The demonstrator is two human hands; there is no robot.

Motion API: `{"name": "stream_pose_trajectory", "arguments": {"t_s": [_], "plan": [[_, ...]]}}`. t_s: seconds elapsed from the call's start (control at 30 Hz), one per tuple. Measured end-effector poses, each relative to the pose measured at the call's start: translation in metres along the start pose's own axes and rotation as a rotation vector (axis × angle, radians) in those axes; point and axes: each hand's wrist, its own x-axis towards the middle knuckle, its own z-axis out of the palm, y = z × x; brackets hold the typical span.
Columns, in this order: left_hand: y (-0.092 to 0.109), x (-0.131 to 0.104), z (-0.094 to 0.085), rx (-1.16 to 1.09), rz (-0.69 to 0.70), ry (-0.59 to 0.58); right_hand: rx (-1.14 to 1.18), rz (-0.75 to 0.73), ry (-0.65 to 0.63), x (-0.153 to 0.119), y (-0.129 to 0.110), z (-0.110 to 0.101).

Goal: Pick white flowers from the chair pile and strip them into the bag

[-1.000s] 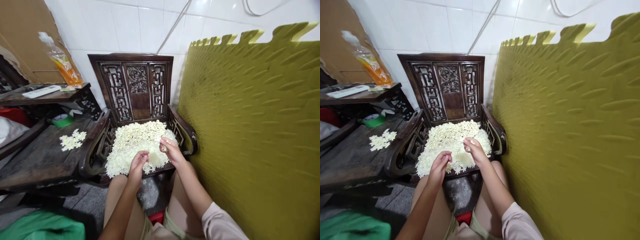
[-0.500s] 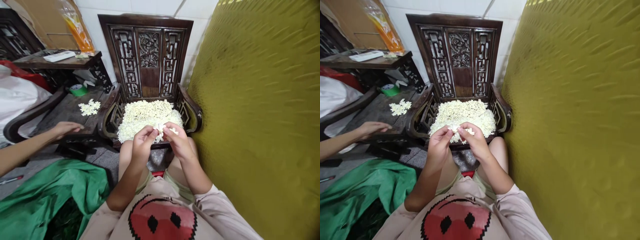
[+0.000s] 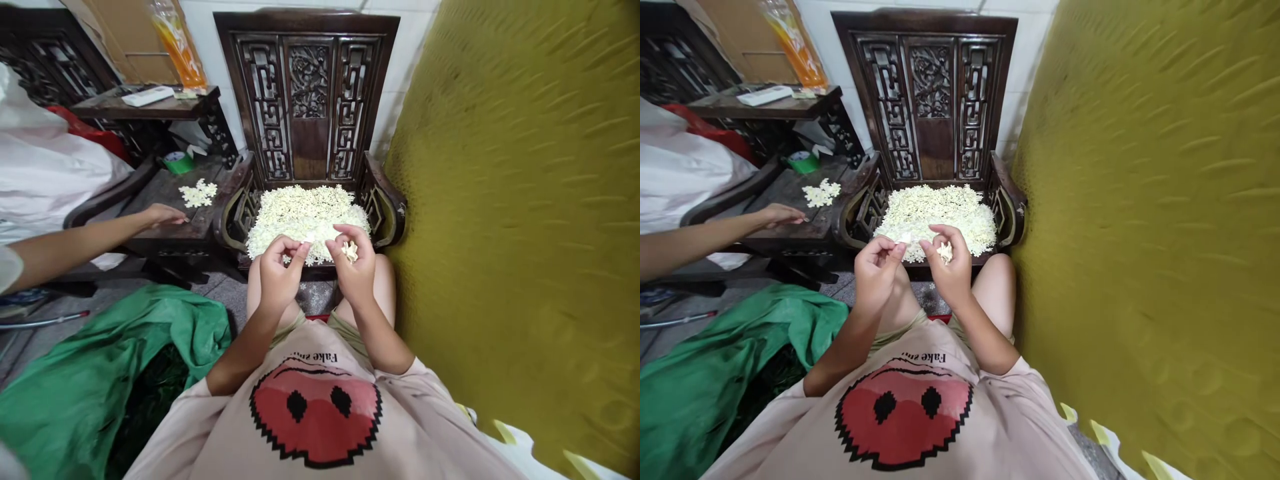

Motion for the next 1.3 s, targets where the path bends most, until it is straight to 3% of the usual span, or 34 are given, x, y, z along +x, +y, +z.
{"name": "stream_pose_trajectory", "arguments": {"t_s": [0.2,0.9,1.1,1.3], "plan": [[0.004,0.0,-0.003,-0.049,-0.049,-0.087,-0.071,-0.132,-0.186,0.003,0.002,-0.003],[-0.015,0.006,-0.002,-0.388,-0.297,-0.21,-0.032,-0.033,-0.148,-0.001,0.004,0.0],[-0.004,0.005,0.004,-0.392,-0.241,-0.23,0.006,-0.04,-0.089,-0.005,0.002,0.001],[-0.008,0.006,0.007,-0.357,-0.22,-0.263,0.01,0.001,-0.047,-0.008,0.01,0.002]]}}
